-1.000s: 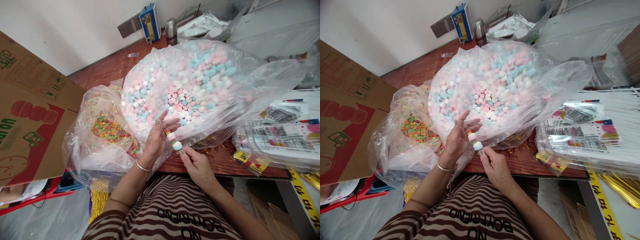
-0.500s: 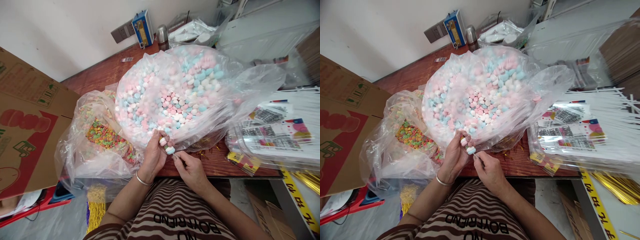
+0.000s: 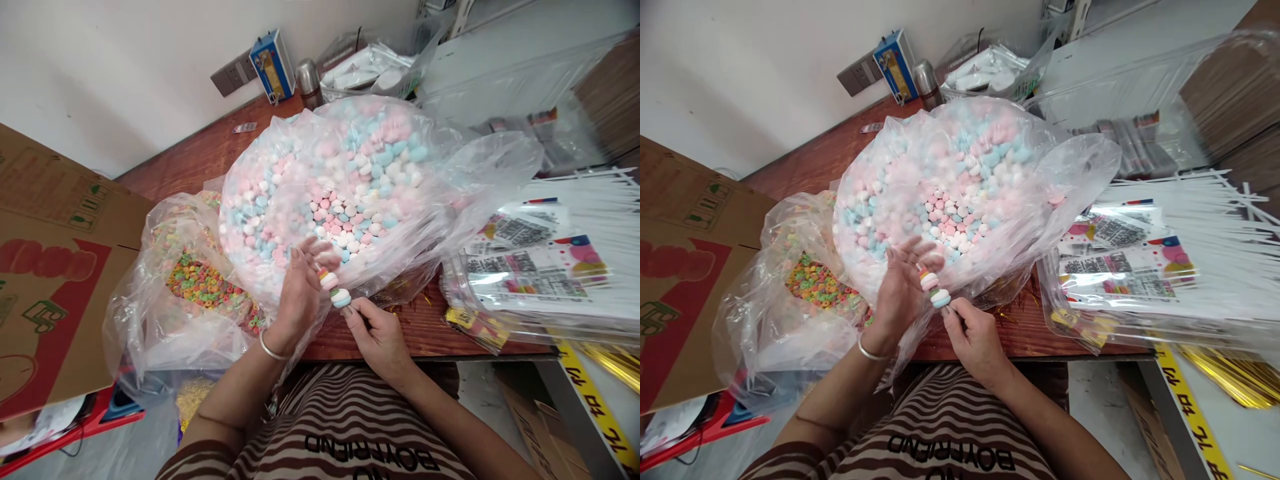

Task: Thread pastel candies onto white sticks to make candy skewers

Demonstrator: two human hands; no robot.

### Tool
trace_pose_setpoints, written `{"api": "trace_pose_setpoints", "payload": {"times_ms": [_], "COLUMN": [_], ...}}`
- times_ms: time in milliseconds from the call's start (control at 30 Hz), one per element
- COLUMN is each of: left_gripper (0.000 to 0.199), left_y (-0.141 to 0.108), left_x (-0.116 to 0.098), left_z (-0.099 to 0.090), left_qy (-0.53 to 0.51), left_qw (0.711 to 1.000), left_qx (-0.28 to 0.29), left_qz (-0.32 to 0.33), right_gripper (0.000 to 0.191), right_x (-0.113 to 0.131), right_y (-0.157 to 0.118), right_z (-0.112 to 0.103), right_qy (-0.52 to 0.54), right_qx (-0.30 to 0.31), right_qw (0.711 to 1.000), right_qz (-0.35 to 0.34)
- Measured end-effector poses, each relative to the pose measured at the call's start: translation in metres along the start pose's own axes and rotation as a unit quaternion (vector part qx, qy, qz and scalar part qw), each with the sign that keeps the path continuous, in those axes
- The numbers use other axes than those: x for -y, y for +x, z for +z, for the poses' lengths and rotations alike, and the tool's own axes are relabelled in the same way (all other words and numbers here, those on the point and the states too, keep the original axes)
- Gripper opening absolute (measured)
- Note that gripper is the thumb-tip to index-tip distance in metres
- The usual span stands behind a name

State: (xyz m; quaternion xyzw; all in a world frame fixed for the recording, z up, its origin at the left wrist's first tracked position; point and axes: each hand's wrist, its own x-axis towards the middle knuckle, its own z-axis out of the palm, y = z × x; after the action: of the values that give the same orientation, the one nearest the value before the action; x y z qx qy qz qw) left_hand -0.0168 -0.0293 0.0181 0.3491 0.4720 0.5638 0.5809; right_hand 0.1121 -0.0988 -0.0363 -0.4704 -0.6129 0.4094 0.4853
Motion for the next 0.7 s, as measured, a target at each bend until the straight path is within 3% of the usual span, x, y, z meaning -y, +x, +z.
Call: {"api": "trace_pose_setpoints", "payload": {"times_ms": [67, 167, 300, 367, 433, 567, 700], "left_gripper": [0.033, 0.014, 0.019, 0.022, 0.021, 0.010, 0.005], "left_y": [0.029, 0.074, 0.117, 0.127, 0.129, 0.120, 0.114], "left_x": [-0.015, -0.028, -0.024, -0.016, -0.010, -0.003, 0.001], "left_z": [-0.008, -0.019, -0.023, -0.020, -0.016, -0.009, -0.007], "left_qy": [0.153, 0.398, 0.588, 0.633, 0.645, 0.625, 0.649], "left_qw": [0.979, 0.889, 0.762, 0.717, 0.697, 0.696, 0.676], "left_qx": [0.013, 0.057, 0.152, 0.201, 0.238, 0.304, 0.314], "left_qz": [0.132, 0.219, 0.227, 0.211, 0.205, 0.182, 0.156], "right_gripper": [0.026, 0.025, 0.024, 0.025, 0.026, 0.025, 0.024], "right_x": [-0.001, -0.004, -0.010, -0.012, -0.014, -0.015, -0.016], "right_y": [0.001, 0.000, -0.001, -0.001, 0.000, 0.002, 0.004], "right_z": [-0.010, -0.024, -0.036, -0.040, -0.043, -0.047, -0.047], "right_qy": [0.003, -0.008, -0.021, -0.025, -0.029, -0.033, -0.029], "right_qx": [-0.026, -0.062, -0.083, -0.089, -0.093, -0.099, -0.101], "right_qw": [1.000, 0.998, 0.995, 0.994, 0.993, 0.992, 0.992], "right_qz": [0.010, 0.033, 0.058, 0.063, 0.068, 0.073, 0.067]}}
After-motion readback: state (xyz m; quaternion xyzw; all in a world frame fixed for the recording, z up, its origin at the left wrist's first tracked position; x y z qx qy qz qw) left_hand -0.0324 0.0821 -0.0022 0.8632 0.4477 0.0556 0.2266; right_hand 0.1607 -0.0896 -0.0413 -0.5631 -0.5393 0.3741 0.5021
